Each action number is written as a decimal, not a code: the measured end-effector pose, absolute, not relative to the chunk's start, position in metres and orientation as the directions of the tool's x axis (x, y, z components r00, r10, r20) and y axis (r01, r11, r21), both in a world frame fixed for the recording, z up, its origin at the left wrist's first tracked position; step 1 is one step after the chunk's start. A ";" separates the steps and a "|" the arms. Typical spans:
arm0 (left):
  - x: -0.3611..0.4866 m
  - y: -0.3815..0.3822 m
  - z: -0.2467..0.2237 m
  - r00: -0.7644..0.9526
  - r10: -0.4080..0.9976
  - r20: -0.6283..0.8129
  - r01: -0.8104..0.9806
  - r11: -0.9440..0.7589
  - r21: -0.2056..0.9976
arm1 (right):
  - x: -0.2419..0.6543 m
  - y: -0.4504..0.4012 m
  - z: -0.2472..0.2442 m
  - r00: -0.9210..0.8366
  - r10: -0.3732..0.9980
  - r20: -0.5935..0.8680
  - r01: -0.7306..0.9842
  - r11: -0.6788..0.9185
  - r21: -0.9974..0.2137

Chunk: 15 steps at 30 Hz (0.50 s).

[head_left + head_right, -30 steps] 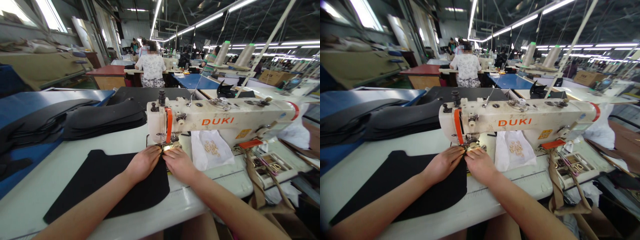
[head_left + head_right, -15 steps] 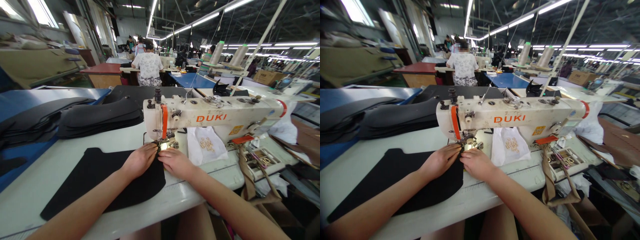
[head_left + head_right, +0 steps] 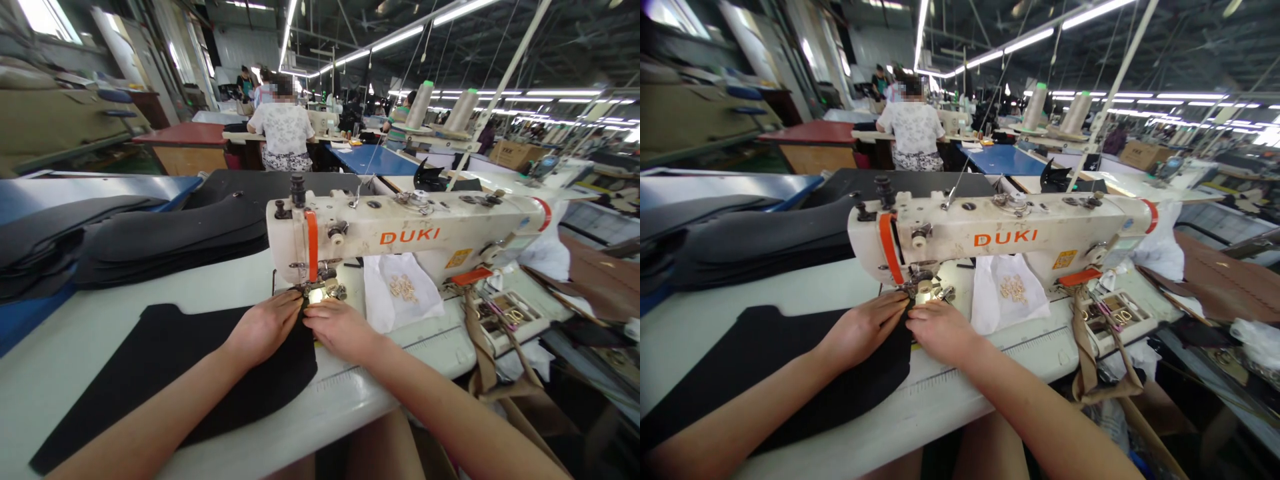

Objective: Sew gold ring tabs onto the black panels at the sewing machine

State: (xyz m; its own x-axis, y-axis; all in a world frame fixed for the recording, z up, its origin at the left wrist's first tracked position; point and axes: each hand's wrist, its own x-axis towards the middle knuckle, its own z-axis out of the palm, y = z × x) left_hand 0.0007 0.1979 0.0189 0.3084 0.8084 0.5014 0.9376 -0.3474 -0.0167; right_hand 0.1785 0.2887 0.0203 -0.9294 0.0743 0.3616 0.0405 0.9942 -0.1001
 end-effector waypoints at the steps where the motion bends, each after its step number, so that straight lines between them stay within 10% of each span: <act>1: 0.000 0.198 0.019 0.301 0.811 0.502 0.939 -0.344 -0.007 | 0.178 0.289 0.020 -0.929 0.079 0.361 0.045 0.994 -0.102; 15: -0.003 0.205 0.017 0.241 0.823 0.514 0.937 -0.335 0.096 | 0.174 0.291 0.022 -0.935 0.097 0.341 0.043 0.986 -0.164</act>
